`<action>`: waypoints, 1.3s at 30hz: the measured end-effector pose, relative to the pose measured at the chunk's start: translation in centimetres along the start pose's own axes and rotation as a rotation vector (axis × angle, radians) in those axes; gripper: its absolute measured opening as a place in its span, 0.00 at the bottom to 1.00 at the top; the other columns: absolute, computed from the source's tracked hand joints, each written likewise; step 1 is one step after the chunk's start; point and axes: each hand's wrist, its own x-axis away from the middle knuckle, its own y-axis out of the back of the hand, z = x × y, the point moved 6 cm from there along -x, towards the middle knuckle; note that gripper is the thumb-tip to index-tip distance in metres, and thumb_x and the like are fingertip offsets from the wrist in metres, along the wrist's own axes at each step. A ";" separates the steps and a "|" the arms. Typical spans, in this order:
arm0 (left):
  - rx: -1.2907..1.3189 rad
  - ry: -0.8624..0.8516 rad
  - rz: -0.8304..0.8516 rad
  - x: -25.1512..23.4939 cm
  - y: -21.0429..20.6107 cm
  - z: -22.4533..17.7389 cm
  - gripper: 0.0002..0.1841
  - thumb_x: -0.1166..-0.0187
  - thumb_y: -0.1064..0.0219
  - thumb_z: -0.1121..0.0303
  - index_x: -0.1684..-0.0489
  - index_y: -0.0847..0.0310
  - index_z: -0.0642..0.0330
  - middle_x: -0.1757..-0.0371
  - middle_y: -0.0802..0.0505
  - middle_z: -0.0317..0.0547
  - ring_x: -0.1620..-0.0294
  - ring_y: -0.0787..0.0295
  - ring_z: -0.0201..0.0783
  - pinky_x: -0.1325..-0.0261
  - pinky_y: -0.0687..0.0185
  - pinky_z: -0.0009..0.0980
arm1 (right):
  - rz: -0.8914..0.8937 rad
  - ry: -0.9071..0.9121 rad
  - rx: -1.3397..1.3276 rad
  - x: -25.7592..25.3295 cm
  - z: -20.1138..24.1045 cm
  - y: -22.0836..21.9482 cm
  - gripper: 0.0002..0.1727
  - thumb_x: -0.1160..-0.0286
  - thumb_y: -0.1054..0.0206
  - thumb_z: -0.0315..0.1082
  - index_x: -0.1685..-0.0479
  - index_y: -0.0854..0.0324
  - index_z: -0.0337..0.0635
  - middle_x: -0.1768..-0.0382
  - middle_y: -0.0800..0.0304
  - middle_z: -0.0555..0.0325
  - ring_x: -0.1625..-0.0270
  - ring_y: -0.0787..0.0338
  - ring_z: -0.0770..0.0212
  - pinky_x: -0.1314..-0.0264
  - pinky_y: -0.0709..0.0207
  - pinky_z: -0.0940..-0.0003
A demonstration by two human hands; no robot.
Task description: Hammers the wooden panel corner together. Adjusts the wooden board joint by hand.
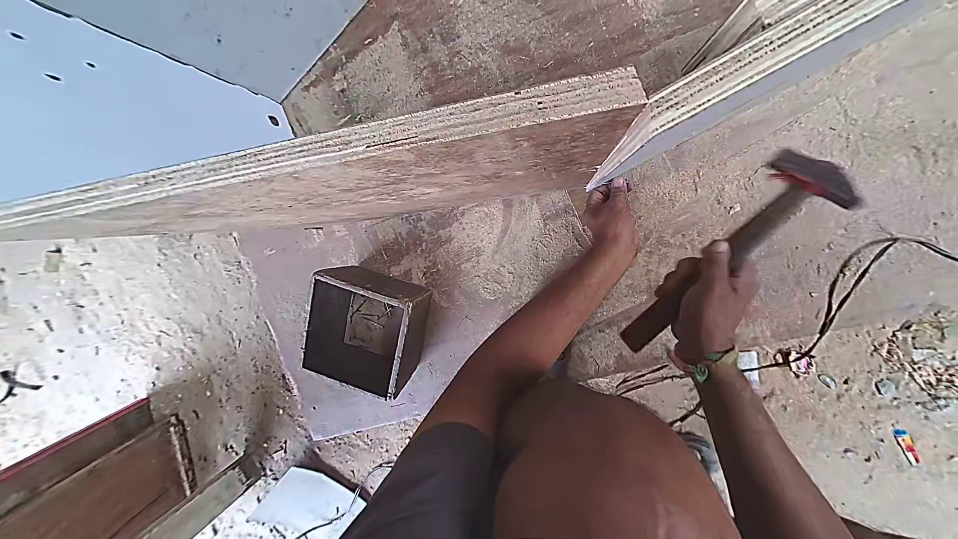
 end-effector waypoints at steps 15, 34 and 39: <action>-0.020 0.011 0.011 -0.1 0.1 -0.4 0.07 0.11 0.38 0.64 0.52 0.21 0.57 0.61 0.13 0.42 0.79 0.31 0.30 0.80 0.38 0.25 | 0.370 -0.242 0.306 -0.6 -1.4 -0.9 0.13 0.07 0.46 0.41 0.54 0.28 0.40 0.87 0.27 0.62 0.90 0.24 0.66 0.87 0.20 0.68; -0.078 -0.010 0.012 -0.3 0.3 -0.1 0.09 0.11 0.38 0.61 0.50 0.20 0.57 0.62 0.17 0.43 0.78 0.31 0.32 0.78 0.35 0.28 | 0.392 -0.341 0.266 0.4 -1.9 -1.5 0.14 0.06 0.46 0.43 0.52 0.29 0.40 0.87 0.29 0.62 0.91 0.26 0.65 0.88 0.21 0.67; -0.049 -0.007 0.011 -0.5 0.6 0.0 0.08 0.10 0.39 0.63 0.49 0.20 0.57 0.60 0.11 0.43 0.80 0.31 0.29 0.81 0.40 0.25 | 0.205 -0.165 0.182 -0.1 -1.3 -1.4 0.13 0.05 0.50 0.41 0.53 0.32 0.39 0.89 0.30 0.63 0.92 0.25 0.65 0.87 0.18 0.65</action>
